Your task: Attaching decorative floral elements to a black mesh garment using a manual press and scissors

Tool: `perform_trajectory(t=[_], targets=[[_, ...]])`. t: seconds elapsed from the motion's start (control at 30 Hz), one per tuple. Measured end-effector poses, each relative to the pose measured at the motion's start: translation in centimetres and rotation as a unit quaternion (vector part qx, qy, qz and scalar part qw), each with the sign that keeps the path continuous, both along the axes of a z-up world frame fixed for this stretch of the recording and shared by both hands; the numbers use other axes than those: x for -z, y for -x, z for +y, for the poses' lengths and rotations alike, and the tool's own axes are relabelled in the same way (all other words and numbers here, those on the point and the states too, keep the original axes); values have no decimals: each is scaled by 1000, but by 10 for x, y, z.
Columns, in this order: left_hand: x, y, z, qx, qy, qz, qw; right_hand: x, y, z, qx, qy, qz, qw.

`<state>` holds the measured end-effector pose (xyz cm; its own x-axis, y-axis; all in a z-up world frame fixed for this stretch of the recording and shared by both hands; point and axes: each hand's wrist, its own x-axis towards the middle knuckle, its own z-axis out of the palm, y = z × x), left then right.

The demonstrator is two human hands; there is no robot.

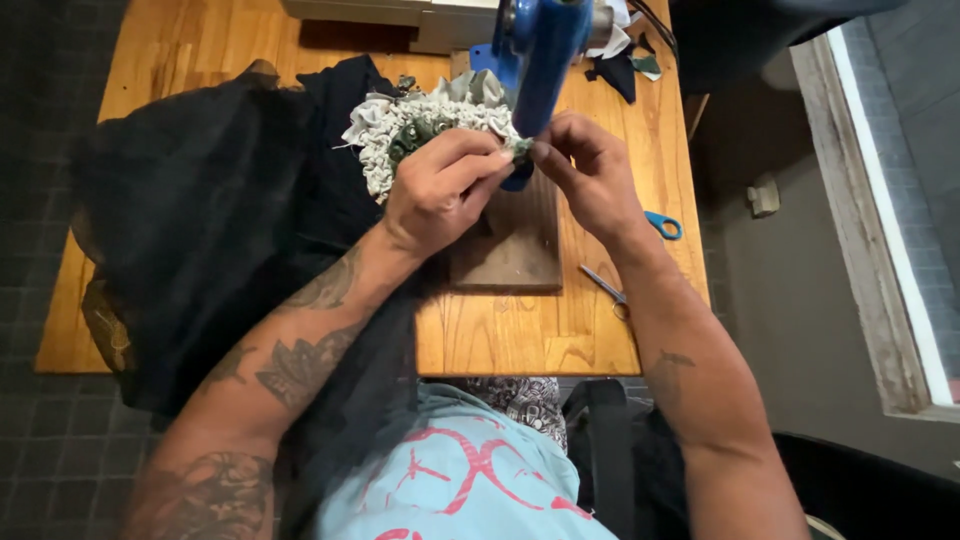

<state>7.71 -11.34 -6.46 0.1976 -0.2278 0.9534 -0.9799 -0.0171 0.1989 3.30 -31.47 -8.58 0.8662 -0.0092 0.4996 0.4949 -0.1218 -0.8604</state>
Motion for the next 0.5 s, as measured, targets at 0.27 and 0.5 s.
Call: perform_trajectory(t=[0.27, 0.5], targets=[[5, -2, 2, 24, -8, 74, 997, -12, 3, 18, -22, -92, 105, 990], [3, -1, 1, 33, -21, 104, 994, -15, 0, 15, -41, -121, 156, 980]])
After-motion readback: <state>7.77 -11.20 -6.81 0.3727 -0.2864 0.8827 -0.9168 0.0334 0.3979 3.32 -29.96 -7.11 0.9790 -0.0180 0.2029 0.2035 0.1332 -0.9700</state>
